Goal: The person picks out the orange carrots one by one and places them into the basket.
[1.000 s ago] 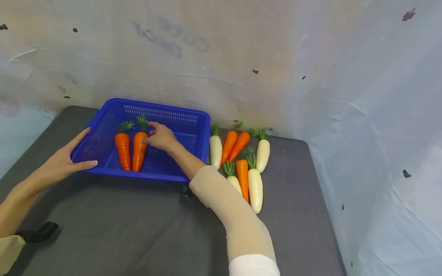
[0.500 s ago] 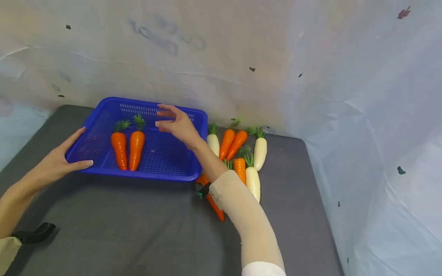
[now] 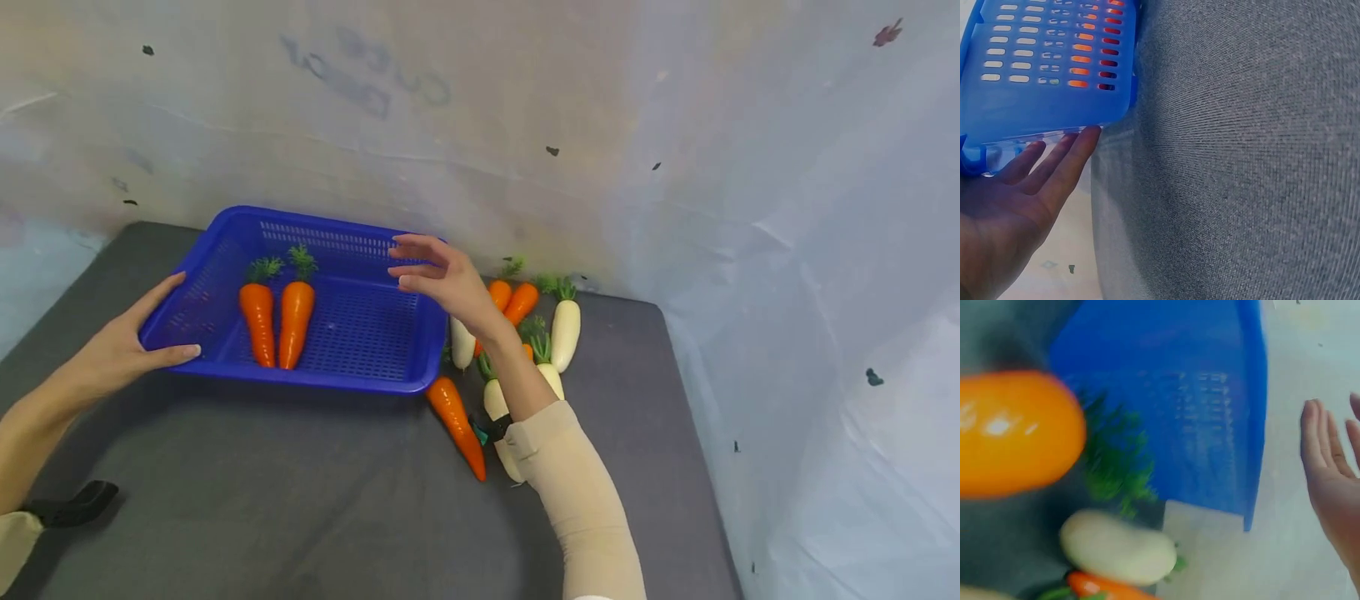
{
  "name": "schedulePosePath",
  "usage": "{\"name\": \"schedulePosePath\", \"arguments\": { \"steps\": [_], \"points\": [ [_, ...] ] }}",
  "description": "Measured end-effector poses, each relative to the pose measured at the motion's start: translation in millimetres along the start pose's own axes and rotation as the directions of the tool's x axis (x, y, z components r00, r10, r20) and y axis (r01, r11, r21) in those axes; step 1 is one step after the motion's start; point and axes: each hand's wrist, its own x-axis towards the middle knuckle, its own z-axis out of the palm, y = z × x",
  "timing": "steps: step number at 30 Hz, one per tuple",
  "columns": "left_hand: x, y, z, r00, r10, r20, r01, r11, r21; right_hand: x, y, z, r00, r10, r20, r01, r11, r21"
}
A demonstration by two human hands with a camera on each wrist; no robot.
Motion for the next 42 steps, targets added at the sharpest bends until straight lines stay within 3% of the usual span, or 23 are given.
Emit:
{"name": "schedulePosePath", "arguments": {
  "steps": [7,13,20,30,36,42],
  "points": [
    [1.1,-0.4,-1.5,1.000,-0.012,0.007,0.012,1.000,-0.001,-27.3,1,-17,0.995,-0.081,-0.051,0.080,0.996,-0.033],
    [1.7,-0.3,0.9,1.000,-0.014,0.001,0.014,1.000,0.006,-51.6,1,-32,0.991,-0.076,-0.110,0.066,0.994,-0.091],
    [0.5,0.7,1.1,1.000,-0.009,0.003,0.009,1.000,-0.016,-87.5,6,-55,0.982,-0.030,-0.185,-0.003,0.984,-0.178],
    [1.8,1.8,-0.5,1.000,-0.025,0.011,0.025,1.000,0.006,-139.7,25,-76,0.955,0.042,-0.293,-0.135,0.944,-0.302],
    [2.9,1.8,-1.2,1.000,-0.023,0.011,0.023,1.000,0.006,-156.5,35,-86,0.938,0.066,-0.341,-0.194,0.914,-0.356],
    [0.9,1.5,0.4,1.000,-0.022,0.008,0.022,1.000,-0.007,-163.2,42,-91,0.904,0.098,-0.416,-0.285,0.864,-0.416]
  ]
}}
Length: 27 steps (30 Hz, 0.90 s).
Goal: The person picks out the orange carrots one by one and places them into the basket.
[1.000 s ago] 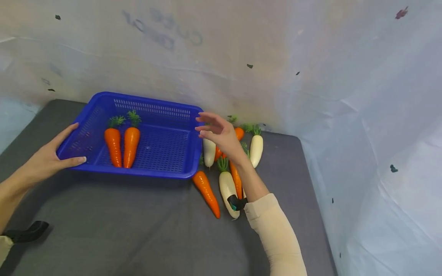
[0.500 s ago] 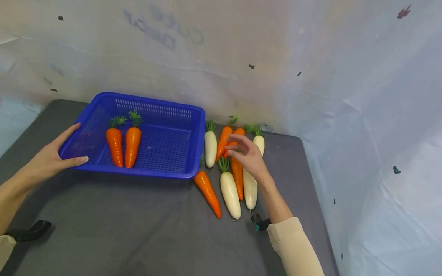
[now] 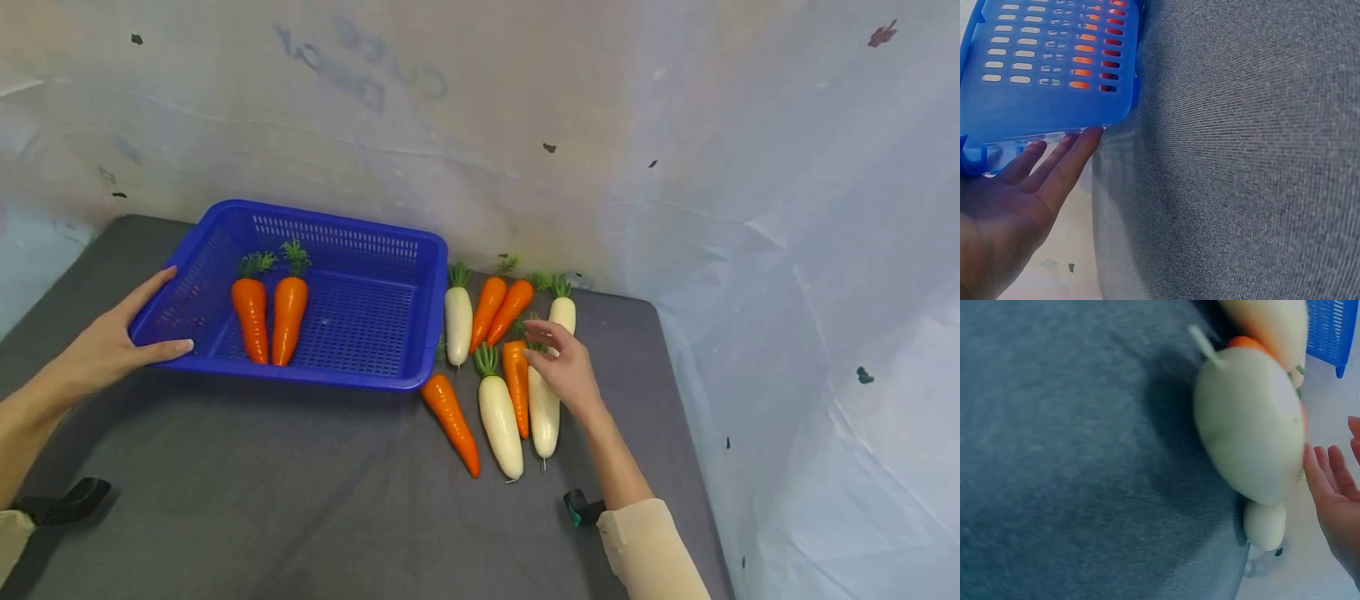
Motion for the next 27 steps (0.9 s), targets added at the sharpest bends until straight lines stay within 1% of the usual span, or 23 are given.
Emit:
{"name": "schedulePosePath", "arguments": {
  "steps": [7,11,13,16,21,27],
  "points": [
    [-0.2,-0.1,0.5,1.000,-0.003,-0.008,0.003,1.000,-0.004,-0.6,-1,6,1.000,0.010,0.009,-0.009,0.995,-0.098],
    [-0.4,-1.3,0.4,1.000,0.002,-0.012,-0.002,1.000,-0.001,-1.8,-4,11,0.999,0.039,0.015,-0.036,0.985,-0.167],
    [-0.3,-1.5,0.3,1.000,0.005,-0.012,-0.005,1.000,0.001,-2.7,-4,13,0.999,0.053,0.003,-0.052,0.980,-0.191],
    [0.0,-1.5,0.4,1.000,0.011,-0.010,-0.011,1.000,-0.002,-5.0,-6,19,0.995,0.093,-0.038,-0.100,0.971,-0.219],
    [0.5,-1.3,1.4,1.000,0.019,-0.010,-0.019,1.000,-0.001,-12.2,-12,32,0.983,0.158,-0.094,-0.175,0.961,-0.215],
    [0.5,-2.2,1.2,1.000,0.014,-0.012,-0.014,1.000,0.009,-19.7,-3,48,0.972,0.180,-0.148,-0.207,0.960,-0.190]
  ]
}}
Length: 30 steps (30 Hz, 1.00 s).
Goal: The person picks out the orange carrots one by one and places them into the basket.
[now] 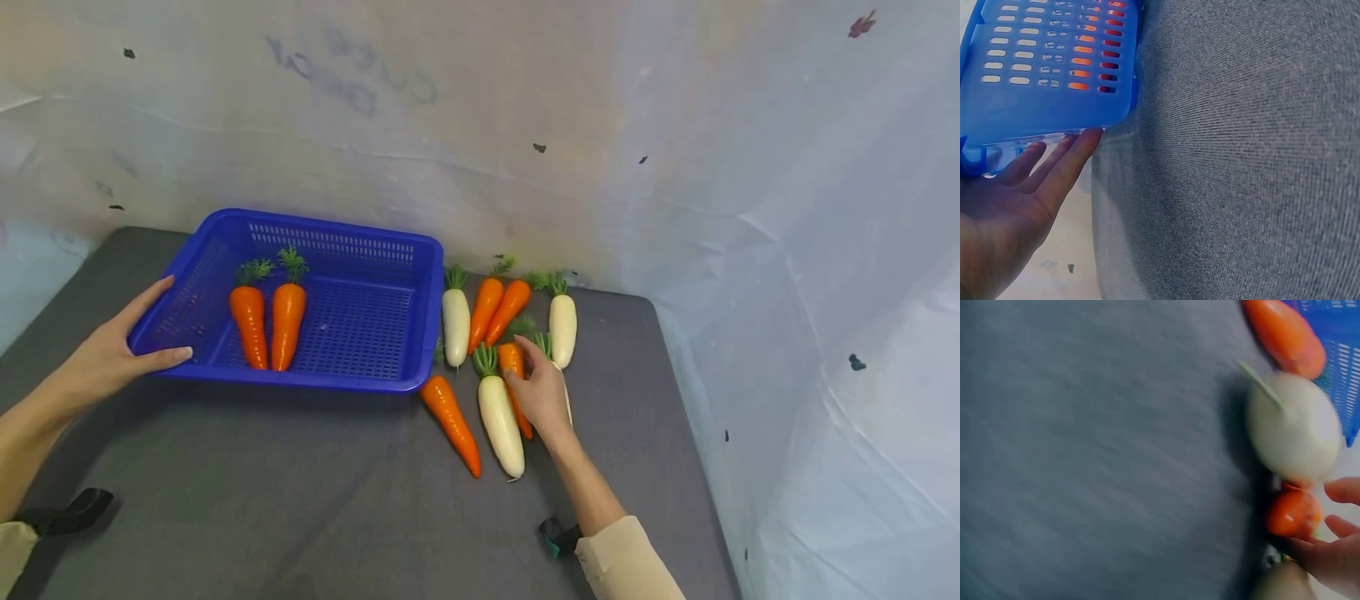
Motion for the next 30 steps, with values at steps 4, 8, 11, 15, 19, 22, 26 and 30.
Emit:
{"name": "schedulePosePath", "arguments": {
  "steps": [4,8,11,15,19,22,26,30],
  "points": [
    [-0.5,0.4,0.1,1.000,-0.001,-0.002,0.001,1.000,0.001,-3.6,6,10,0.999,0.012,-0.036,-0.011,0.999,0.039],
    [-0.9,1.5,-0.1,1.000,0.004,-0.005,-0.004,1.000,0.000,-5.3,9,15,0.998,0.026,-0.065,-0.022,0.998,0.063],
    [-1.3,1.9,-0.3,1.000,0.003,-0.005,-0.003,1.000,0.002,-4.4,11,16,0.996,0.034,-0.087,-0.028,0.997,0.073],
    [-1.3,0.9,-0.5,1.000,-0.001,-0.001,0.001,1.000,0.000,-2.3,14,16,0.993,0.047,-0.107,-0.036,0.993,0.109],
    [0.0,-0.1,-0.1,1.000,-0.007,0.007,0.007,1.000,0.003,-3.6,16,13,0.991,0.084,-0.108,-0.066,0.984,0.165],
    [1.1,-0.6,-0.1,1.000,-0.003,0.007,0.003,1.000,0.004,-6.1,12,10,0.989,0.109,-0.105,-0.087,0.978,0.190],
    [1.8,-0.2,-0.9,1.000,0.004,-0.001,-0.004,1.000,0.005,-6.7,3,1,0.988,0.114,-0.099,-0.089,0.969,0.229],
    [0.8,0.6,-0.7,1.000,-0.003,-0.003,0.003,1.000,0.001,-3.8,-6,-10,0.989,0.128,-0.071,-0.096,0.933,0.347]
  ]
}}
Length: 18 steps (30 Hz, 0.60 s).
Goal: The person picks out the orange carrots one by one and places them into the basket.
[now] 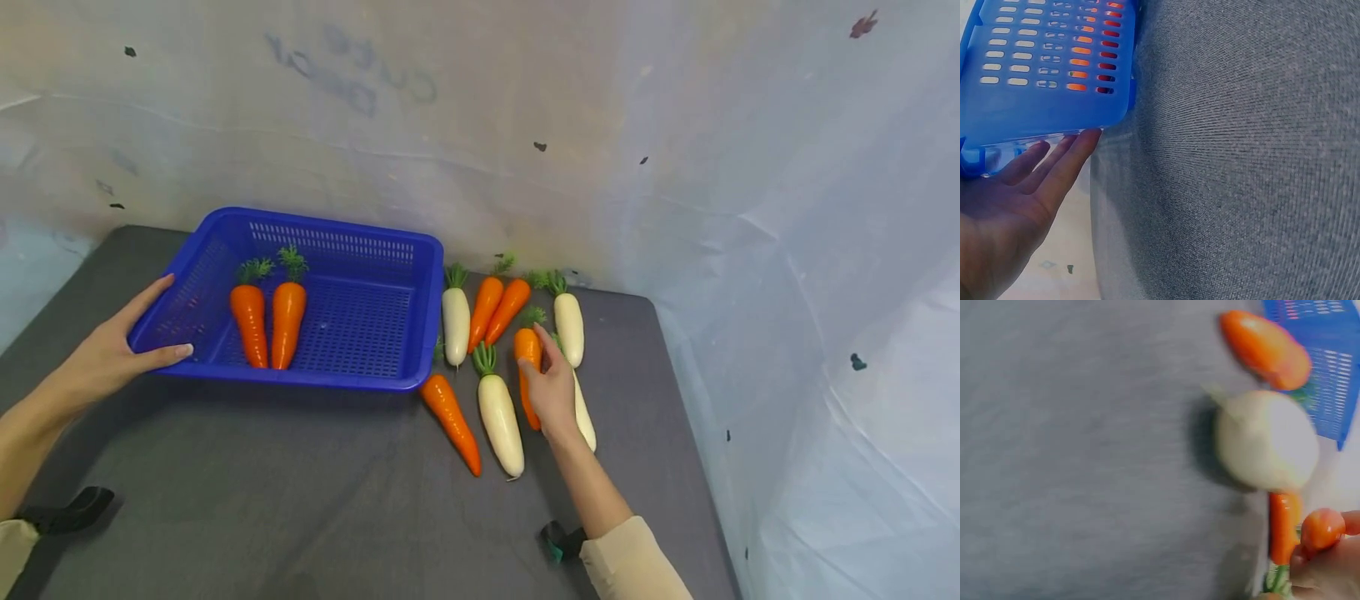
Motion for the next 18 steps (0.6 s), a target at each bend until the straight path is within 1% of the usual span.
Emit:
{"name": "schedulePosePath", "arguments": {
  "steps": [2,4,7,10,13,17,18],
  "points": [
    [-0.3,0.5,0.3,1.000,-0.003,0.000,0.003,1.000,-0.004,1.3,-6,-3,1.000,0.020,0.017,-0.021,0.995,0.094],
    [-0.3,1.2,0.3,1.000,-0.004,-0.002,0.004,1.000,-0.006,3.0,-11,-4,0.999,0.034,0.032,-0.039,0.983,0.177],
    [-0.6,2.2,0.1,1.000,-0.004,-0.005,0.004,1.000,-0.007,4.9,-21,-4,0.998,0.019,0.055,-0.032,0.968,0.249],
    [-0.8,2.0,0.0,1.000,-0.003,-0.007,0.003,1.000,-0.007,8.2,-32,-2,0.997,-0.031,0.069,0.013,0.970,0.244],
    [-1.2,2.0,-0.2,1.000,-0.003,-0.007,0.003,1.000,-0.013,13.0,-46,2,0.992,-0.082,0.100,0.055,0.967,0.248],
    [-2.2,2.7,0.3,1.000,-0.007,0.000,0.007,1.000,-0.017,19.8,-62,8,0.983,-0.116,0.146,0.081,0.970,0.229],
    [-2.3,3.0,0.5,1.000,-0.007,-0.001,0.007,1.000,-0.015,21.1,-64,10,0.981,-0.120,0.152,0.086,0.974,0.210]
  ]
}}
